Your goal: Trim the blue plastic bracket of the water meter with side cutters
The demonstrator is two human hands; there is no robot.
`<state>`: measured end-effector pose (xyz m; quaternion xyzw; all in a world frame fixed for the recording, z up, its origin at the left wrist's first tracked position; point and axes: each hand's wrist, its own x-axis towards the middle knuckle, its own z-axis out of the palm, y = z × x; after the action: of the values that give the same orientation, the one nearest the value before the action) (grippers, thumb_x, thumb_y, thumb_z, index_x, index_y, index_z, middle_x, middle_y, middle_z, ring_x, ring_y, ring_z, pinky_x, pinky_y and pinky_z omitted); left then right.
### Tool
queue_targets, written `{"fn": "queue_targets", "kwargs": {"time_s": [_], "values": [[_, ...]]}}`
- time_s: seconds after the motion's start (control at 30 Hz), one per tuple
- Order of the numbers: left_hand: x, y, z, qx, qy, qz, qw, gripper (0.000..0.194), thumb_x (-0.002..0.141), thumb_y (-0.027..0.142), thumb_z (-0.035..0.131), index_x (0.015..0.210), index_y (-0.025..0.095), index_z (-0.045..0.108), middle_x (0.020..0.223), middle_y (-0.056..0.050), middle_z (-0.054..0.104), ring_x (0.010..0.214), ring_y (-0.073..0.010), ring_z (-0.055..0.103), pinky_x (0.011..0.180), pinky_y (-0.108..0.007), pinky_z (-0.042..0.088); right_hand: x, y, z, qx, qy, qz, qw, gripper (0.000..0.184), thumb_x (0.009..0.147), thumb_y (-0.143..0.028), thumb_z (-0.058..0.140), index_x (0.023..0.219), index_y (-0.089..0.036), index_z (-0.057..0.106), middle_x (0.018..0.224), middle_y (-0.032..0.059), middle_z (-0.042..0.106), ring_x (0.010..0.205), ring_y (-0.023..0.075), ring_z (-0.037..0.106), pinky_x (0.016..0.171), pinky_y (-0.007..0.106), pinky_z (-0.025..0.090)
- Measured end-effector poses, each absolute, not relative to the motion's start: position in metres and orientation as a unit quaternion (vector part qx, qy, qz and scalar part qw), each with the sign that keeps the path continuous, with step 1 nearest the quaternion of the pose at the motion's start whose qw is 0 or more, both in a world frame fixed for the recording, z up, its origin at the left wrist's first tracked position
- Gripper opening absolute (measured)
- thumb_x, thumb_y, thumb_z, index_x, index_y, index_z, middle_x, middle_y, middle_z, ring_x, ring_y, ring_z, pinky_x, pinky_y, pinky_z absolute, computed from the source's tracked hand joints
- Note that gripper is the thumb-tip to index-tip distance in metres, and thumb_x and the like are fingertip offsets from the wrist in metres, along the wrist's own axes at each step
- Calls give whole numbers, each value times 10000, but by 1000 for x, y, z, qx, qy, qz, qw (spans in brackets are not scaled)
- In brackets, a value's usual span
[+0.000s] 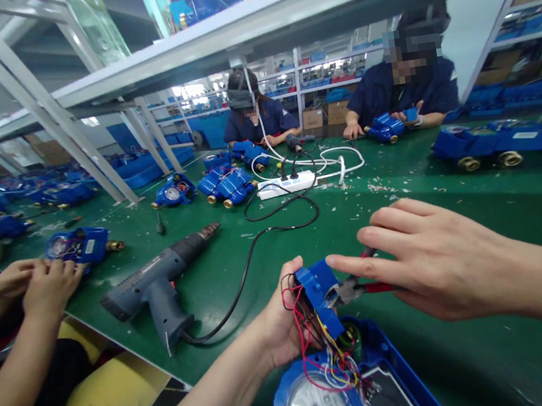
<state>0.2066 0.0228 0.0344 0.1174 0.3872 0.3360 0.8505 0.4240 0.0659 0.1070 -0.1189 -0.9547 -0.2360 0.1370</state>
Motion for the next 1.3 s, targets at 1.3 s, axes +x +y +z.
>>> {"fn": "queue_targets", "kwargs": {"time_s": [1.3], "values": [[215,13,43,129,410,383,818,755,903,663,195,541,141,603,453,-52,598,323,-94,452,395,-202,388,409,26,140,-41,-904,-405,128,293,877,-87,428,974,-147,698,640,43,584,521,158,455,459,334,251]]}}
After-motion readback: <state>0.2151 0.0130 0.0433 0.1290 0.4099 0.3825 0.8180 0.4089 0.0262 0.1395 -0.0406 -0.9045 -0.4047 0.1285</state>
